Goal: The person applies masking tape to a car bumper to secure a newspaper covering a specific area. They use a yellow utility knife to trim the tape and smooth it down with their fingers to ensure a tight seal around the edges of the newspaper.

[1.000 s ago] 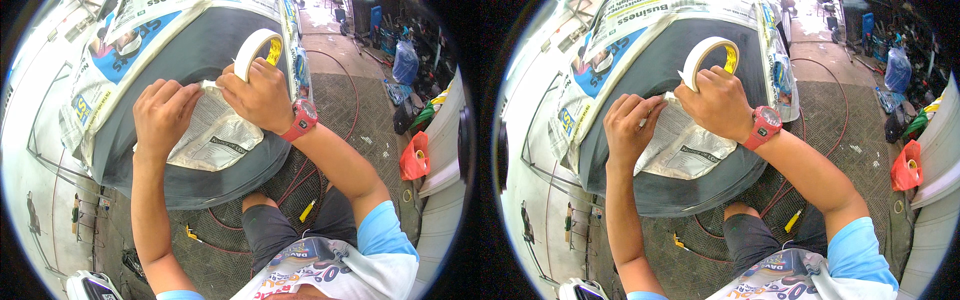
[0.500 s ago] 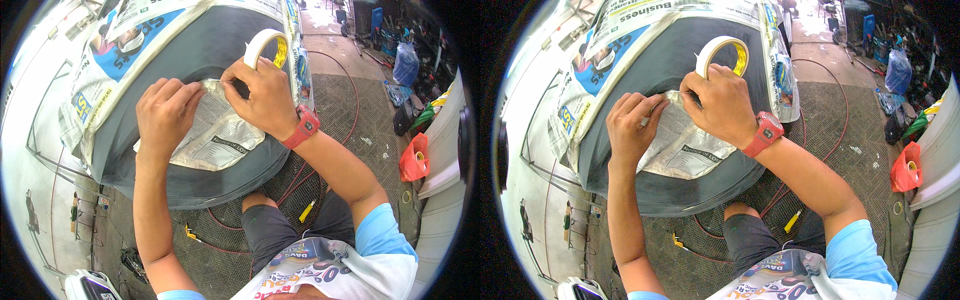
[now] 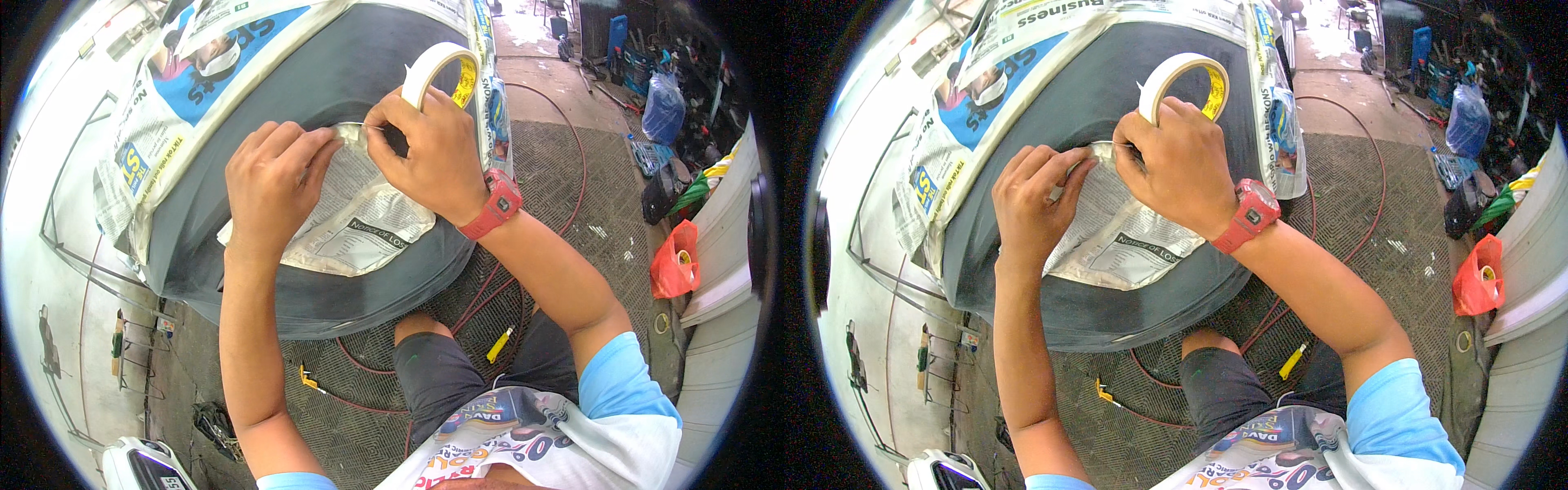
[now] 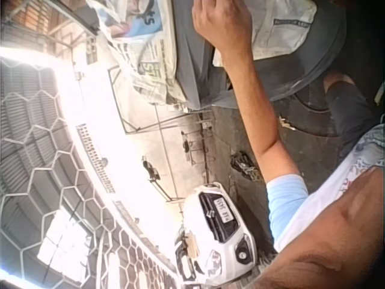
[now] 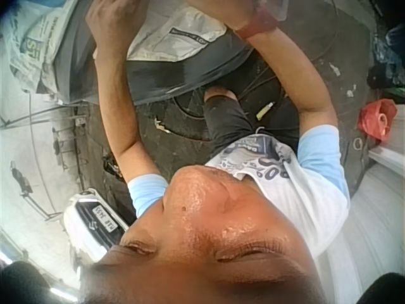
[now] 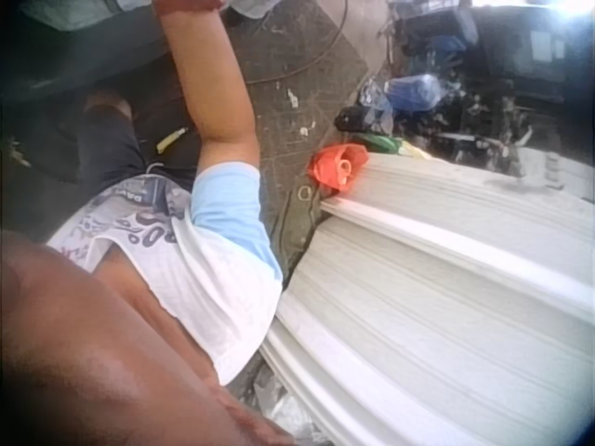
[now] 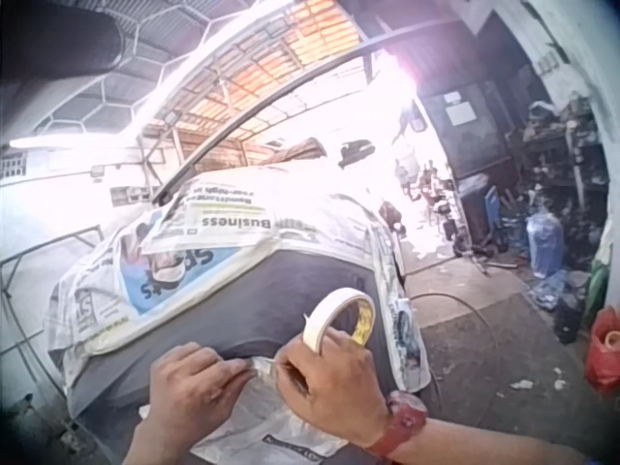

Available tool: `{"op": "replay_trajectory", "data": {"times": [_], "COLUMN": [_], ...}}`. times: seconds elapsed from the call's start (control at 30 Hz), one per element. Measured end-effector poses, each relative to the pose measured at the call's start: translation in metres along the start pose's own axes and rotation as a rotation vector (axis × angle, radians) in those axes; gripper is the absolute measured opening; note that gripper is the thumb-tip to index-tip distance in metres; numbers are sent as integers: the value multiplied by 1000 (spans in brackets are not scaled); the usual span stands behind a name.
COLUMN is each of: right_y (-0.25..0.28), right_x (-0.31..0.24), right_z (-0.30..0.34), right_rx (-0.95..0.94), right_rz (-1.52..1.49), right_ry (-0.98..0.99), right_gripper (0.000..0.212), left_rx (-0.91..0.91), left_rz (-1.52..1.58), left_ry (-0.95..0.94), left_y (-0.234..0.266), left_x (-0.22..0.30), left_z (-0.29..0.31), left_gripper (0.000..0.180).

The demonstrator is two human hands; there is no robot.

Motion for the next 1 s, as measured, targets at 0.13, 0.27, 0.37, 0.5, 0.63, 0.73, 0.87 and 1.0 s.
{"op": "replay_trajectory", "data": {"times": [0.13, 0.27, 0.37, 0.5, 0.63, 0.73, 0.87, 1.0], "right_y": [-5, -6, -6, -8, -8, -8, -8, -7], "right_x": [1, 0, 1, 2, 1, 2, 3, 4], "right_z": [3, 6, 6, 6, 6, 6, 7, 8], "right_rx": [35, 42, 46, 51, 60, 40, 43, 35], "right_rz": [103, 188, 204, 185, 183, 180, 202, 209], "right_ry": [91, 148, 173, 177, 174, 174, 191, 203], "right_gripper": [11, 14, 15, 15, 15, 14, 14, 15], "left_rx": [14, 16, 22, 21, 12, -24, -70, -120], "left_rz": [-4, -3, 6, 9, 26, -24, -81, -145], "left_ry": [-11, -10, -11, -12, 15, -20, -35, -60], "left_y": [0, -2, -2, -3, -1, -1, 1, 1], "left_x": [1, 0, 1, -1, 1, 2, 8, 9], "left_z": [-1, 0, 0, 0, -2, -3, -6, -6], "left_gripper": [15, 15, 14, 16, 21, 24, 23, 23]}}
Point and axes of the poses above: each hand's wrist, its own z-axis away from the middle knuckle, its own y-axis out of the back of the hand, x = y × z, the point moved 5 cm from there along -z, towards the middle knuckle, and after that the axes turned 14 degrees about -x, right-handed, at the moved point
